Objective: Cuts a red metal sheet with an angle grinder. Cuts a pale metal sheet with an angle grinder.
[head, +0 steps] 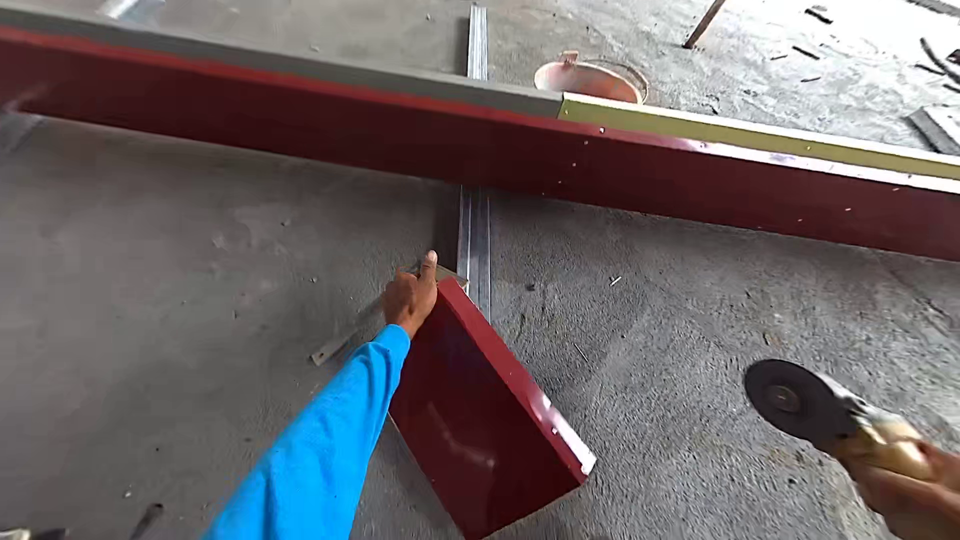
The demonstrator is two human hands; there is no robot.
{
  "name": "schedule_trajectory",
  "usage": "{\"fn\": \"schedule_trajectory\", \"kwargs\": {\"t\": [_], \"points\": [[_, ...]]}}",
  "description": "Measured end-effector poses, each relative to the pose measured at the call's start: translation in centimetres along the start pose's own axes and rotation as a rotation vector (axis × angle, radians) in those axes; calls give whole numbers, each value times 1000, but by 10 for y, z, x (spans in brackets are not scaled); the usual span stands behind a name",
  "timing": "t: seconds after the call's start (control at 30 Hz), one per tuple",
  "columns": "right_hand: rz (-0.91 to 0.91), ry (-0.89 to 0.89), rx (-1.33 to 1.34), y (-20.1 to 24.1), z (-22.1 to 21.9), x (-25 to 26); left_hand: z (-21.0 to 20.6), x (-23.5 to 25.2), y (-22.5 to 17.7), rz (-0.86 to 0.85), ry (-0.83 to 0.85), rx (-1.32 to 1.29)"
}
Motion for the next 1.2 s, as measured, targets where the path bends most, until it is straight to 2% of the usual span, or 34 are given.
{"fn": "schedule_trajectory", "kwargs": {"t": [0.1, 0.3, 0.47, 0.63, 0.7, 0.8, 0.87, 1.0, 1.2], "points": [[16, 75, -99, 19, -27, 13, -22, -13, 28, 53, 19, -66], [87, 218, -89, 64, -78, 14, -47, -49, 97, 27, -69, 44], [191, 420, -325, 82, -105, 26, -53, -67, 82, -142, -13, 213], [243, 511, -444, 97, -124, 25, -71, -69, 54, -146, 70, 330], [270, 531, -459, 96, -125, 28, -81, -75, 38, -74, 114, 442], [314, 556, -431, 82, -128, 34, -91, -83, 45, 26, 110, 280], [344, 546, -401, 70, -128, 44, -84, -86, 57, 58, 10, 149], [321, 513, -385, 51, -123, 54, -66, -79, 79, 211, -166, 61], [323, 628, -342, 67, -136, 32, -68, -76, 92, 235, -140, 36]]}}
Point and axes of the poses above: each hand's wrist, its own x-axis towards the middle knuckle, its own z-axis out of the back of the hand, y = z × x, the point moved 8 cm from there along x, towards the middle knuckle, and after that the axes turned 9 degrees about z, right-handed, at the moved point
